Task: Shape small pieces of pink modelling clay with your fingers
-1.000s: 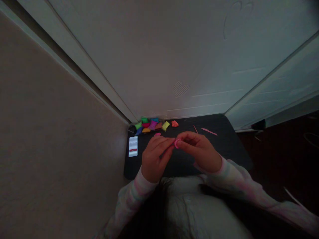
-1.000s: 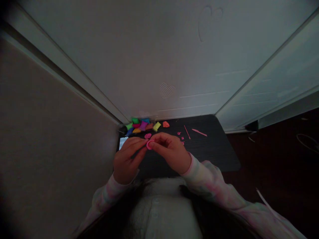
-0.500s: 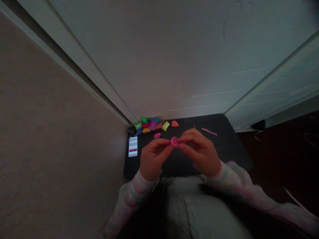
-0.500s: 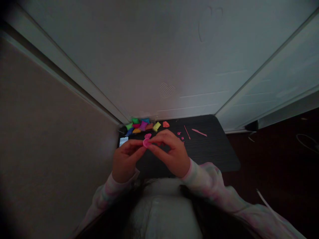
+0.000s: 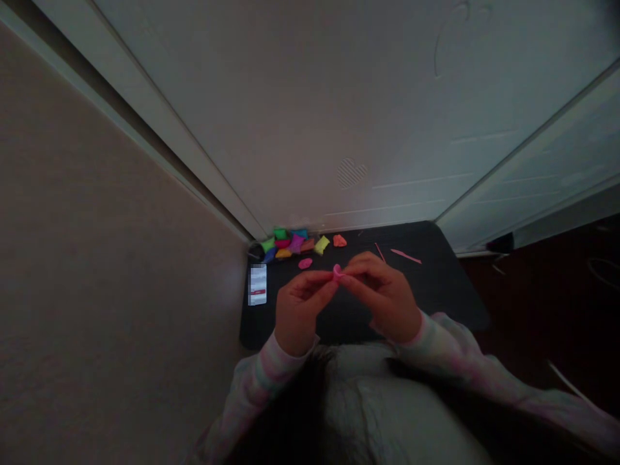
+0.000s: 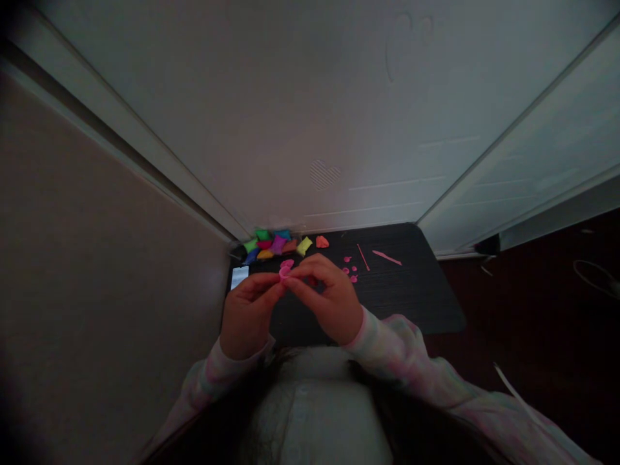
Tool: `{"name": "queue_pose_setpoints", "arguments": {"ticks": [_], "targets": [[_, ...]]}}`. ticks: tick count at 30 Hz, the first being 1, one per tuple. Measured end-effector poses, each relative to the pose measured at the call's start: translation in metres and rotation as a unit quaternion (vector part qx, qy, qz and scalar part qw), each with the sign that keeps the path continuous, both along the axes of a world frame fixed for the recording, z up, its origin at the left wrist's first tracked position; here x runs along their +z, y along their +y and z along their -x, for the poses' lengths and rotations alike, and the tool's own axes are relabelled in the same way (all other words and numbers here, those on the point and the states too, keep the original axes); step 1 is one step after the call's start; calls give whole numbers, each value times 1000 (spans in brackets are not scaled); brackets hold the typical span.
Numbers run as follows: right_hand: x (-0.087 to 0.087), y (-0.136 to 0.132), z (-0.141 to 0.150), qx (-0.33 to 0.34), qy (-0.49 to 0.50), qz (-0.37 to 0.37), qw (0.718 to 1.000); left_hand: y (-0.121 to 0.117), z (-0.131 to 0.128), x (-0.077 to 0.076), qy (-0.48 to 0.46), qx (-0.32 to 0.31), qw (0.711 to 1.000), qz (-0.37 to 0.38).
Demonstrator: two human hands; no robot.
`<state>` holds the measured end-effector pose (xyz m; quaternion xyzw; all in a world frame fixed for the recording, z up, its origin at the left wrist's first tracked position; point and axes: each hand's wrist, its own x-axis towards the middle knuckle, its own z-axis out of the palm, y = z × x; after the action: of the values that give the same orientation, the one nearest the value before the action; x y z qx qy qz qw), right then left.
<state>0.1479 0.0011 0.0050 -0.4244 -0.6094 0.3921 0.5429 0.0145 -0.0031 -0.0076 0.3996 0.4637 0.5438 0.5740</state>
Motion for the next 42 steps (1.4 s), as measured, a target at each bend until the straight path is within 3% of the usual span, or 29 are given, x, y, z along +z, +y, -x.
{"name": "queue_pose_setpoints", "arguments": {"ticks": [4,10,20,29,36,42], "targets": [[-1,0,2,17,49,35,998,0,-1,-2,3,13,1000,-14],[-2,-1,-1,30,49,18,998,0,0,-1,34,22,999,-33],[1,0,3,-25,4,-14,1000,-3,-2,8,147,39,972,-181],[3,-3,-1,-2,4,-19,1000,0,-2,7,152,51,966,-201],[2,-1,3,-39,-9,-14,999,0,0,9,211,35,942,-260],[4,-3,1,-40,-6,-22,999,0,1,8,211,36,948,-234]]}}
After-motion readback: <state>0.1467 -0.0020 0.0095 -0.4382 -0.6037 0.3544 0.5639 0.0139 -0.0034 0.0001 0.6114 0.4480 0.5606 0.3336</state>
